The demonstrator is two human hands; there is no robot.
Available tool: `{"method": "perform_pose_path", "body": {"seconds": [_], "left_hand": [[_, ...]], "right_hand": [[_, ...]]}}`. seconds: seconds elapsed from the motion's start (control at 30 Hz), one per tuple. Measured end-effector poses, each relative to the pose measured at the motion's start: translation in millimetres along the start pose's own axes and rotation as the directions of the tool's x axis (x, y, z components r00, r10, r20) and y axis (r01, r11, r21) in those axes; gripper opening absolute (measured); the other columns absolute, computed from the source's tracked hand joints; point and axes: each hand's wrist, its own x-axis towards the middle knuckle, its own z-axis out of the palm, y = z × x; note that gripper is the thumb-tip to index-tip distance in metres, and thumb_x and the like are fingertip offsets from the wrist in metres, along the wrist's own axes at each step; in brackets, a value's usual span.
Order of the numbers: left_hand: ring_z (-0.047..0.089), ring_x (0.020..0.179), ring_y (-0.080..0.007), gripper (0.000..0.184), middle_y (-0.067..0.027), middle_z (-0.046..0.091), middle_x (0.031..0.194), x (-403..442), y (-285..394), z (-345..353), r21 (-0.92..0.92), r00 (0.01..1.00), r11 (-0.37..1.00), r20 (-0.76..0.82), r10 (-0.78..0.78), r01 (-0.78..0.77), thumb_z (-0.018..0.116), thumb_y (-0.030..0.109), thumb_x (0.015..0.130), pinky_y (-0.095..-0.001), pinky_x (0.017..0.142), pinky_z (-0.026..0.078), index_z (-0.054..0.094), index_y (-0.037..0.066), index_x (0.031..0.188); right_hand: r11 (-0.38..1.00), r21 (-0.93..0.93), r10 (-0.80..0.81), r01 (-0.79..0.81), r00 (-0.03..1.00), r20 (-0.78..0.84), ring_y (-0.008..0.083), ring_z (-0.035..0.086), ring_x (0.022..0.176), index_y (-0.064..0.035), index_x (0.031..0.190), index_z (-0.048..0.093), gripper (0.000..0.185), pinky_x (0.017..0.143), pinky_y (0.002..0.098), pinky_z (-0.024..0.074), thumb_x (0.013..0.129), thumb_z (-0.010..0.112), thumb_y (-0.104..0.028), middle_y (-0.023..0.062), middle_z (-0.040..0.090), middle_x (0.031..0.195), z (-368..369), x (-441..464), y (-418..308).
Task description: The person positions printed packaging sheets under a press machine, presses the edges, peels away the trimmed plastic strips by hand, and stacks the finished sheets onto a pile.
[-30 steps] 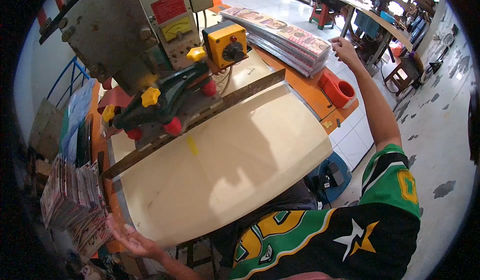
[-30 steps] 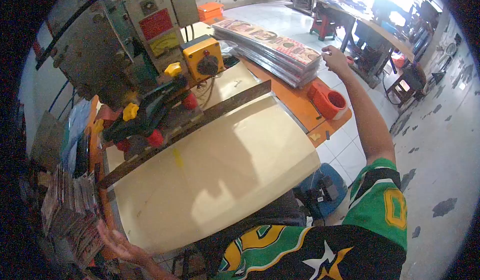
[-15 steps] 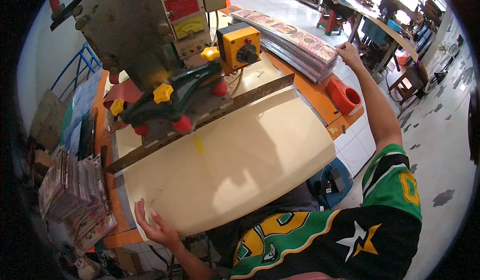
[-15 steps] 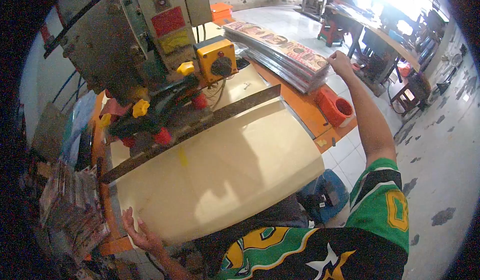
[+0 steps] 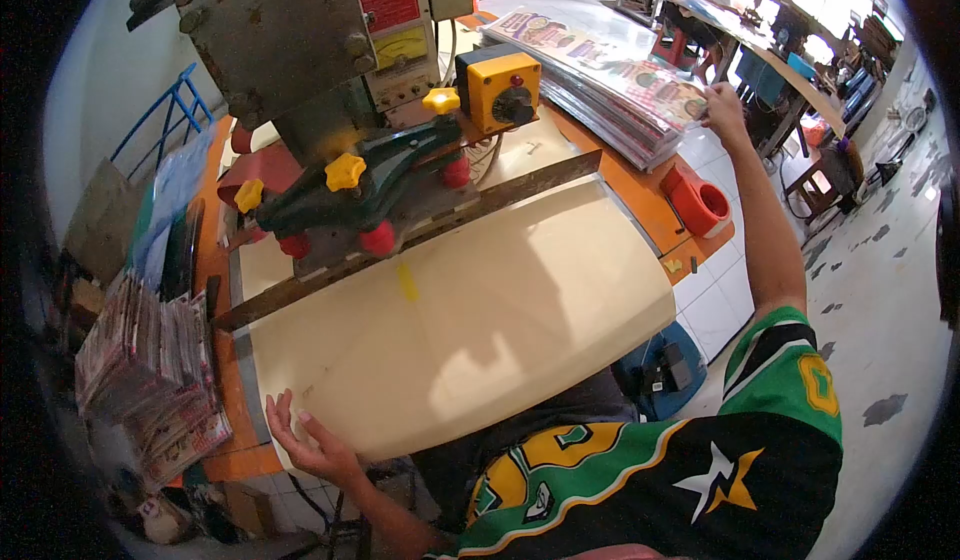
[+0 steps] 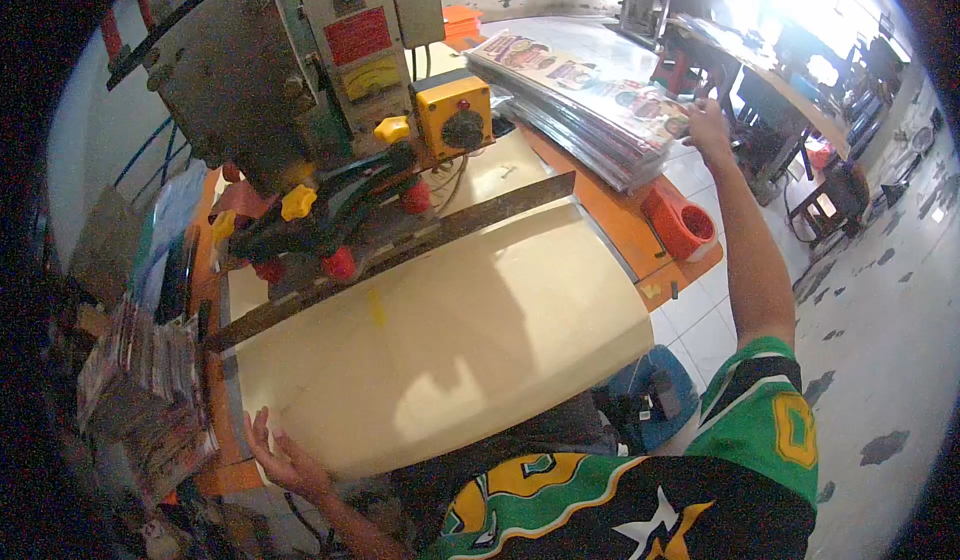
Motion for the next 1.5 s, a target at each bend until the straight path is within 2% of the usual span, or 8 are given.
{"method": "perform_pose_path", "body": {"seconds": [0.17, 0.23, 0.43, 0.7, 0.9, 1.17, 1.23, 1.5], "left_hand": [[0.063, 0.123, -0.0318, 0.046, -0.0204, 0.068, 0.130, 1, -1, 1, 0.011, 1.000, 1.000, -0.009, -0.009, 0.009, 0.050, 0.016, 0.106, -0.0479, 0.109, 0.046, 0.047, 0.000, 0.150], [0.063, 0.123, -0.0315, 0.046, -0.0203, 0.068, 0.130, 2, 0, 1, 0.005, 1.000, 1.000, 0.005, -0.004, 0.004, 0.050, 0.016, 0.107, -0.0477, 0.108, 0.047, 0.047, 0.000, 0.150], [0.063, 0.123, -0.0301, 0.046, -0.0198, 0.067, 0.131, 2, 5, 2, -0.076, 0.999, 0.996, 0.037, -0.036, 0.039, 0.049, 0.015, 0.107, -0.0459, 0.107, 0.049, 0.047, 0.001, 0.151], [0.064, 0.115, -0.0247, 0.045, -0.0174, 0.071, 0.117, 4, -2, -2, -0.256, 0.991, 0.959, 0.081, -0.104, 0.122, 0.052, 0.022, 0.109, -0.0414, 0.103, 0.049, 0.048, 0.001, 0.149], [0.065, 0.109, -0.0207, 0.044, -0.0153, 0.071, 0.112, 4, 7, -5, -0.359, 0.973, 0.905, 0.097, -0.209, 0.230, 0.055, 0.024, 0.108, -0.0377, 0.099, 0.049, 0.052, 0.000, 0.145], [0.069, 0.102, -0.0238, 0.036, -0.0142, 0.074, 0.103, 14, 20, -5, -0.383, 0.958, 0.904, 0.274, -0.087, 0.191, 0.062, 0.027, 0.104, -0.0425, 0.104, 0.047, 0.066, -0.002, 0.126], [0.070, 0.103, -0.0258, 0.040, -0.0144, 0.075, 0.101, 14, 19, -1, -0.400, 0.922, 0.916, 0.362, 0.139, 0.019, 0.065, 0.031, 0.103, -0.0434, 0.105, 0.047, 0.066, -0.003, 0.123], [0.071, 0.110, -0.0305, 0.066, -0.0167, 0.076, 0.112, 7, 50, 10, -0.412, 0.784, 0.910, 0.579, 0.226, 0.041, 0.068, 0.056, 0.096, -0.0446, 0.104, 0.050, 0.067, -0.003, 0.125]], "right_hand": [[0.916, 0.394, 0.125, -0.077, 0.988, -0.096, 0.0199, 0.074, 0.073, 0.0007, 0.116, 0.065, 0.031, 0.062, 0.0317, 0.0608, 0.103, 0.065, -0.028, 0.0098, 0.072, 0.090, -45, -1, 57], [0.647, 0.705, 0.239, -0.291, 0.955, 0.175, 0.0231, 0.076, 0.085, 0.0027, 0.116, 0.067, 0.035, 0.069, 0.0361, 0.0641, 0.101, 0.068, -0.029, 0.0140, 0.075, 0.102, -62, -10, 75], [0.556, 0.734, 0.154, -0.389, 0.917, 0.369, 0.0182, 0.074, 0.097, 0.0031, 0.125, 0.067, 0.029, 0.089, 0.0262, 0.0596, 0.104, 0.062, -0.017, 0.0116, 0.076, 0.108, -103, -47, 122], [0.703, 0.684, -0.088, 0.195, 0.978, -0.189, 0.0222, 0.072, 0.103, -0.0011, 0.130, 0.065, 0.033, 0.090, 0.0352, 0.0598, 0.107, 0.058, -0.024, 0.0113, 0.071, 0.122, -188, -85, 68], [0.821, 0.466, -0.098, 0.330, 0.886, -0.454, 0.0219, 0.065, 0.115, -0.0023, 0.127, 0.066, 0.036, 0.100, 0.0380, 0.0536, 0.108, 0.057, -0.032, 0.0091, 0.067, 0.124, -243, -125, 47], [0.698, 0.681, 0.049, 0.220, 0.935, -0.352, 0.0219, 0.065, 0.109, -0.0041, 0.125, 0.066, 0.039, 0.094, 0.0382, 0.0541, 0.109, 0.055, -0.038, 0.0086, 0.066, 0.120, -279, -148, 89], [0.629, 0.761, -0.040, 0.162, 0.983, -0.177, 0.0262, 0.061, 0.120, -0.0022, 0.135, 0.059, 0.047, 0.103, 0.0418, 0.0505, 0.109, 0.054, -0.041, 0.0119, 0.062, 0.131, -295, -139, 121], [0.662, 0.741, -0.084, 0.116, 0.993, -0.081, 0.0308, 0.053, 0.135, -0.0037, 0.149, 0.049, 0.061, 0.111, 0.0461, 0.0462, 0.106, 0.055, -0.047, 0.0148, 0.053, 0.148, -316, -120, 202]]}}
